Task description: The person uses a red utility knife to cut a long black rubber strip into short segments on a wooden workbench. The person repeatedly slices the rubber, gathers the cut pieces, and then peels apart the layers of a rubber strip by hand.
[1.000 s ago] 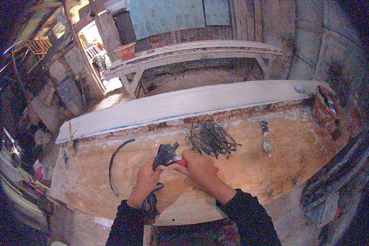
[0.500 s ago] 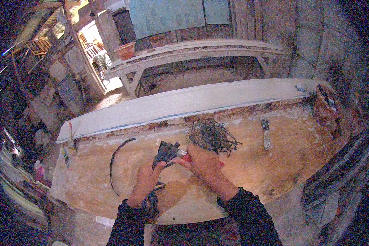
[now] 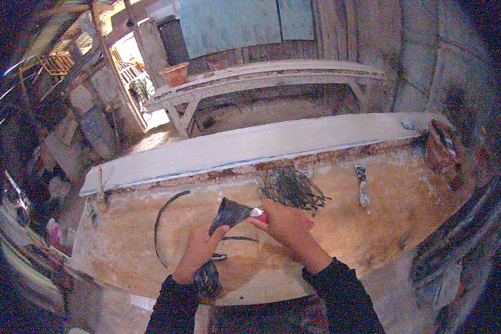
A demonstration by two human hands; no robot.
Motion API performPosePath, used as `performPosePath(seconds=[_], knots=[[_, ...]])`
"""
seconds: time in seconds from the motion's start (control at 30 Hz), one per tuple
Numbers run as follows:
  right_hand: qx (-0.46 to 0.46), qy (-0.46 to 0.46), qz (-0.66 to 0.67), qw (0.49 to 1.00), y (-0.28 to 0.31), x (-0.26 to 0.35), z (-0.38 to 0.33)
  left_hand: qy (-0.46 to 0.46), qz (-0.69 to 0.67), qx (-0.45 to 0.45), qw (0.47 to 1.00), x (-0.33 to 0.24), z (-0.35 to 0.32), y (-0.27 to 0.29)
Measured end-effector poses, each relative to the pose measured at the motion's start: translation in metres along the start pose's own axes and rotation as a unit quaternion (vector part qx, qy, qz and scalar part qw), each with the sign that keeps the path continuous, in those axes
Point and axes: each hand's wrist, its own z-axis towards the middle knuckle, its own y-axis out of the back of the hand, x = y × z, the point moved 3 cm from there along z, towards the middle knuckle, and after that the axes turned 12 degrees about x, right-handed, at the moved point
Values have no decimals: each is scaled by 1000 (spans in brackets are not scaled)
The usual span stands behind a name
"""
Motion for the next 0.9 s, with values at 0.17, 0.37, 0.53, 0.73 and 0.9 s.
performPosePath(seconds=[0.17, 0.37, 0.53, 0.73, 0.9], knots=[[-207, -225, 120, 945, 76, -98, -20, 69, -51, -99, 991, 18, -26, 42], [-217, -194, 83, 953, 58, -114, -22, 19, -93, -106, 990, 0, -11, 50], [-133, -142, 189, 963, 42, -64, -1, 75, -115, -32, 990, 11, 8, 43], [-68, 25, 342, 937, -6, -29, 16, -74, -144, -22, 987, 36, 22, 21], [28, -28, 607, 794, -65, -49, 13, -90, -244, 22, 965, 42, 22, 6]])
